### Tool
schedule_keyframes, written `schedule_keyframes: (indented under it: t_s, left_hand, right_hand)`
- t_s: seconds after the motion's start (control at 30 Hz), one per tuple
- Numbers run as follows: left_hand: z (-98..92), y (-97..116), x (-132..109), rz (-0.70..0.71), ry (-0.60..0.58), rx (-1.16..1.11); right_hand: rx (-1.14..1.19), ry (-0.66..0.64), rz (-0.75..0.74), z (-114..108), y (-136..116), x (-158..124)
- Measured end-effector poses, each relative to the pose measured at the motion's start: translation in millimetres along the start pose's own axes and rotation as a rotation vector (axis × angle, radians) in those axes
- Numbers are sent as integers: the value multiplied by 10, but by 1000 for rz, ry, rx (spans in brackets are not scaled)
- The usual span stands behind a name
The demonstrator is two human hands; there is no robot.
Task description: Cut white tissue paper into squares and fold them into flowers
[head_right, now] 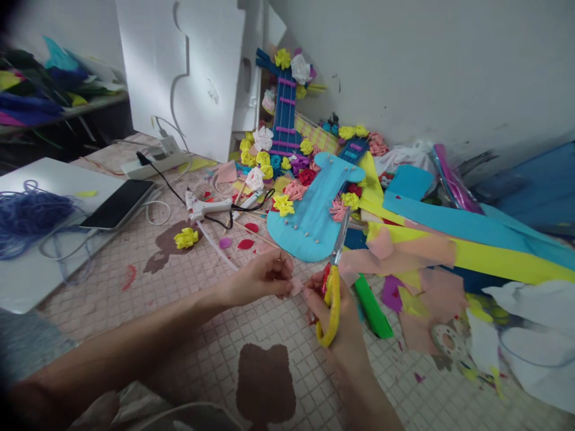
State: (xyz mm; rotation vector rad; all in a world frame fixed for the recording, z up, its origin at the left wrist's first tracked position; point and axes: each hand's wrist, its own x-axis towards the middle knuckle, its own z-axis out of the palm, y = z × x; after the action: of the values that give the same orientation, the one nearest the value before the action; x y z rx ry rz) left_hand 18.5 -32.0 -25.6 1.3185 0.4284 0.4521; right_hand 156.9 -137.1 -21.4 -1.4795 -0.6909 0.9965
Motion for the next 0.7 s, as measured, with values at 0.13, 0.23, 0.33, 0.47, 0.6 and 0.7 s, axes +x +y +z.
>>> schedule_keyframes:
  t_s: [0.13, 0.23, 0.33, 0.47, 0.6, 0.7]
  left_hand:
    - [-13, 60, -15, 70, -49, 148]
    - [-21, 91, -31, 99, -47, 235]
    - [-15, 101, -42, 116, -49, 246]
    - [3, 117, -49, 121, -53, 251]
    - [7, 120, -46, 128, -63, 249]
    - [9, 88, -32, 94, -29, 191]
  right_hand:
    - [44, -19, 19, 23, -24, -12]
    - [80, -22, 30, 25, -22, -15]
    - [96, -45, 42, 28, -25, -20]
    - [95, -65, 38, 28, -41, -22]
    - [59, -77, 26, 4, -30, -11]
    - [-4, -69, 23, -13, -20, -8]
